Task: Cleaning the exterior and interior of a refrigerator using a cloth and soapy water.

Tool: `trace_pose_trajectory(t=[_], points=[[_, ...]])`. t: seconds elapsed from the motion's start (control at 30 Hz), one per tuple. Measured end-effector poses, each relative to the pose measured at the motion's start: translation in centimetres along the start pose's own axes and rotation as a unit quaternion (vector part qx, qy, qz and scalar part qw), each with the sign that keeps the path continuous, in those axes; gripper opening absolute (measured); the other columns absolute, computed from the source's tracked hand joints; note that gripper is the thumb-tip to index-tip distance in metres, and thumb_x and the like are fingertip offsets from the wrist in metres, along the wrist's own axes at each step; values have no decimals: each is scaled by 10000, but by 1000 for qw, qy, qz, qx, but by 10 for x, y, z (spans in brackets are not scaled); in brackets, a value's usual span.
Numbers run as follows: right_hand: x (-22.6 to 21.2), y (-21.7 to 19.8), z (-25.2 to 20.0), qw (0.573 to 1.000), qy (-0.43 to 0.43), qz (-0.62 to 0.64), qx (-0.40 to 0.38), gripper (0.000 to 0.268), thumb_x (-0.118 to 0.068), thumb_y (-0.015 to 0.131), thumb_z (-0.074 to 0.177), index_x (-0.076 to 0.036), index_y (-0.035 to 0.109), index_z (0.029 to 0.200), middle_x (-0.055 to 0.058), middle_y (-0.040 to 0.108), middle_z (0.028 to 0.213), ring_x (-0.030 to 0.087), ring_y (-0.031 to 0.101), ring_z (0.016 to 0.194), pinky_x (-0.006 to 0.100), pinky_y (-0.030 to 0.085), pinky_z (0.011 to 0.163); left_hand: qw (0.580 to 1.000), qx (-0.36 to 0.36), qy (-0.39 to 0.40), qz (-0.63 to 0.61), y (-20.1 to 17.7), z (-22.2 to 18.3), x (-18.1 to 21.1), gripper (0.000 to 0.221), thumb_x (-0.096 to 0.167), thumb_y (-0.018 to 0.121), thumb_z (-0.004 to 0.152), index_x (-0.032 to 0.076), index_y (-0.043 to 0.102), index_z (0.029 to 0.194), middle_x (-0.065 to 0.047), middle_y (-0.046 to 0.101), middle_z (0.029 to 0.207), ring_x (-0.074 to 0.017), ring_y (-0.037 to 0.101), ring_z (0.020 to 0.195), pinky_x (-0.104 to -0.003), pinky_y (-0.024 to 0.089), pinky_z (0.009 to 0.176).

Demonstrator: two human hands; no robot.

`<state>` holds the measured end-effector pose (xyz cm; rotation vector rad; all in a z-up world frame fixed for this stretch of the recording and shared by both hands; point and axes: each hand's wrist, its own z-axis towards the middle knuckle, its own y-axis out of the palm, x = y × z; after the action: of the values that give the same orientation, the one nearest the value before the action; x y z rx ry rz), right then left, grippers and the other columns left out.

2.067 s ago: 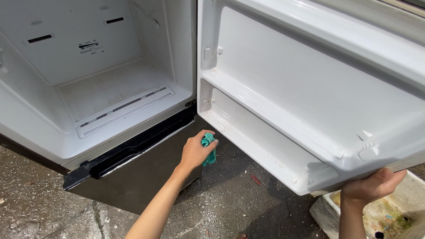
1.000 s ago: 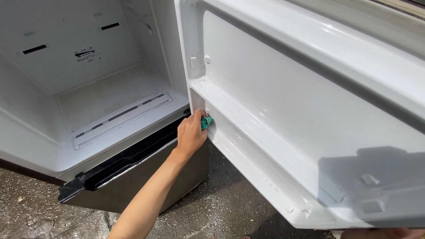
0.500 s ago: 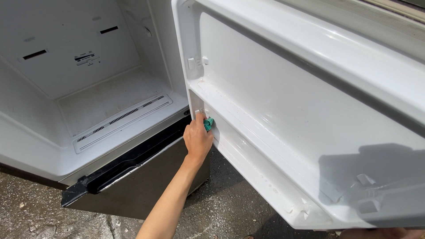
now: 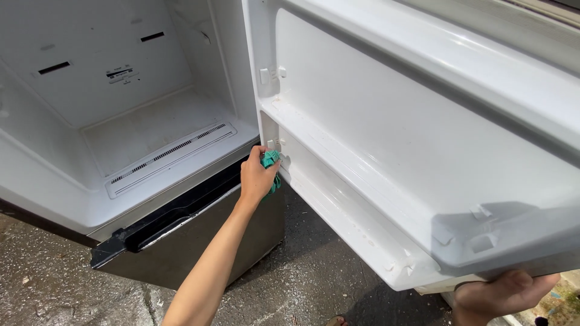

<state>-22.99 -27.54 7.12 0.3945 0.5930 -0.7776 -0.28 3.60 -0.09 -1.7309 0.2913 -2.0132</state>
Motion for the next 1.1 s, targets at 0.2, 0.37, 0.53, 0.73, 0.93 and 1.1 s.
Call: trace_pose_trajectory(t=[0.2,0.37,0.53,0.73,0.93,1.1], points=[[-2,8,-12,990,35,-92,104,645,-531,341,1162,54,414,1424,209,529,1064,290,535,947,395,487,812,856,26,-290,-426,-8,-8,8,161,190,720,884,100,677,1011,-46,732,992,-220,695,936,-388,505,852],[-2,-6,-22,985,13,-150,83,556,-292,313,1172,84,398,1572,298,557,1261,367,563,1090,439,486,828,938,18,-243,-246,-3,-1,12,246,186,754,874,106,570,730,-8,631,707,-146,620,649,-297,492,593],[-6,-3,-34,972,-38,-213,87,528,-218,223,1251,66,320,1685,446,620,1307,527,687,1138,547,632,855,936,20,-323,-139,0,23,19,322,219,802,796,26,715,1039,-63,726,999,-205,684,812,-344,528,663],[-7,-3,-35,963,-28,-254,84,570,-263,216,1261,124,326,1664,437,627,1231,485,685,1034,502,610,804,980,32,-190,42,18,26,0,562,268,750,878,-54,653,1328,-180,746,1064,-321,732,956,-422,616,769],[-5,-2,-34,948,-18,-309,71,641,-317,211,1272,195,331,1639,427,635,1139,434,683,909,448,585,743,987,-49,-129,78,-5,26,-10,599,339,776,864,-8,662,1339,-197,750,1140,-342,739,987,-415,625,775],[7,-9,-18,955,-22,-286,74,776,-446,229,1275,254,394,1568,371,573,1004,390,620,794,430,533,698,994,51,66,68,-5,3,-31,235,167,751,931,29,753,1121,-148,720,1043,-365,724,944,-437,619,757]])
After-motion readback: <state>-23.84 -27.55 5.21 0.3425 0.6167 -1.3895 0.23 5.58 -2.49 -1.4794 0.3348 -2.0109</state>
